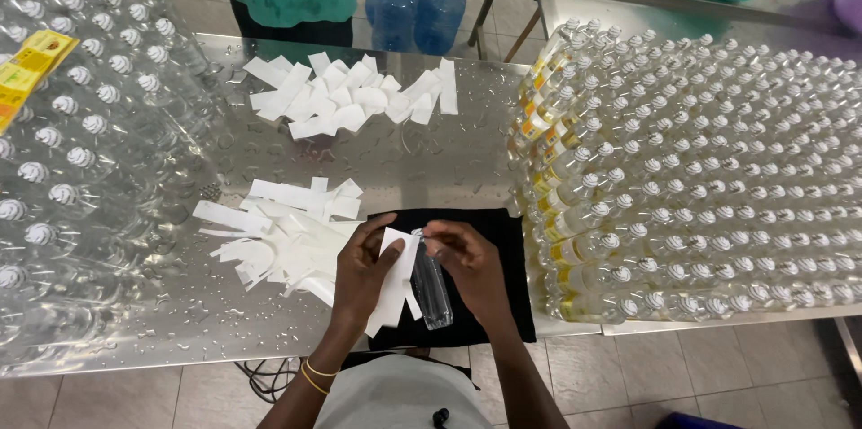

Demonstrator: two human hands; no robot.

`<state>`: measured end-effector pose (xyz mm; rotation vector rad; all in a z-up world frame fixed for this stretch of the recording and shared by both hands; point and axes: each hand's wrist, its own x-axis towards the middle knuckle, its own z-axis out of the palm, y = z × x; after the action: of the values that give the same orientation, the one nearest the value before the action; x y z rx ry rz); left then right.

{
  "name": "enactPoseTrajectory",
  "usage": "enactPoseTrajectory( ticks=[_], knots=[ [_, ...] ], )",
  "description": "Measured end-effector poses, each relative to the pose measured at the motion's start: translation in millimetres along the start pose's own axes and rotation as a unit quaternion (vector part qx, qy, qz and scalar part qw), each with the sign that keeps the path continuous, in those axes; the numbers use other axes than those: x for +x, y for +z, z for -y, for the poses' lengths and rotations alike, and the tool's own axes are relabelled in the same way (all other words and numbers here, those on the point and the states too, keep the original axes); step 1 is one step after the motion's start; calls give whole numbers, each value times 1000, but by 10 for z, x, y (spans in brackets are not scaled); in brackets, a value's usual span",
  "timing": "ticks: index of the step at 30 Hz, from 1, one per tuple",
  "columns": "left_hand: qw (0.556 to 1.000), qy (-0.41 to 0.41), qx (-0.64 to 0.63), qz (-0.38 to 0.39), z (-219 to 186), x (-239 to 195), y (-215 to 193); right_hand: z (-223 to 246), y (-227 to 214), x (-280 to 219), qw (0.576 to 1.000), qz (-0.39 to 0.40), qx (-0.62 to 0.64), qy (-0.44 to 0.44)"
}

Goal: The person picks up clear plastic bottles and applies yellow labels to them by hand. They peel the backing off the labels, wrap them around the bottles, and smooth them out before placing the labeled bottles on a metal table among others.

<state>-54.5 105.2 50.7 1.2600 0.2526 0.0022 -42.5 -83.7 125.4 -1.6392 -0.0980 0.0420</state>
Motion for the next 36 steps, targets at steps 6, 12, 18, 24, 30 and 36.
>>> enactPoseTrajectory(
  ticks=[6, 12, 18, 24, 30, 36],
  knots=[
    [998, 50, 31, 35, -231, -121, 98, -108, 66, 19, 995, 14, 88, 42],
    [955, 180, 235, -32, -298, -292, 158, -181, 105, -18, 992, 10, 115, 48],
    [972, 161, 166, -27, -148, -411, 274, -348, 137, -94, 994, 4, 101, 35],
    [980, 113, 161, -28, -236, -456, 260, -336, 198, -184, 996, -18, 81, 24],
    [974, 103, 186, -83, 215, -287, 125, -261, 287, -239, 991, -53, 108, 65],
    [979, -62, -21, -195, 122, -45, 74, -184, 352, -214, 972, -90, 206, 62]
  ],
)
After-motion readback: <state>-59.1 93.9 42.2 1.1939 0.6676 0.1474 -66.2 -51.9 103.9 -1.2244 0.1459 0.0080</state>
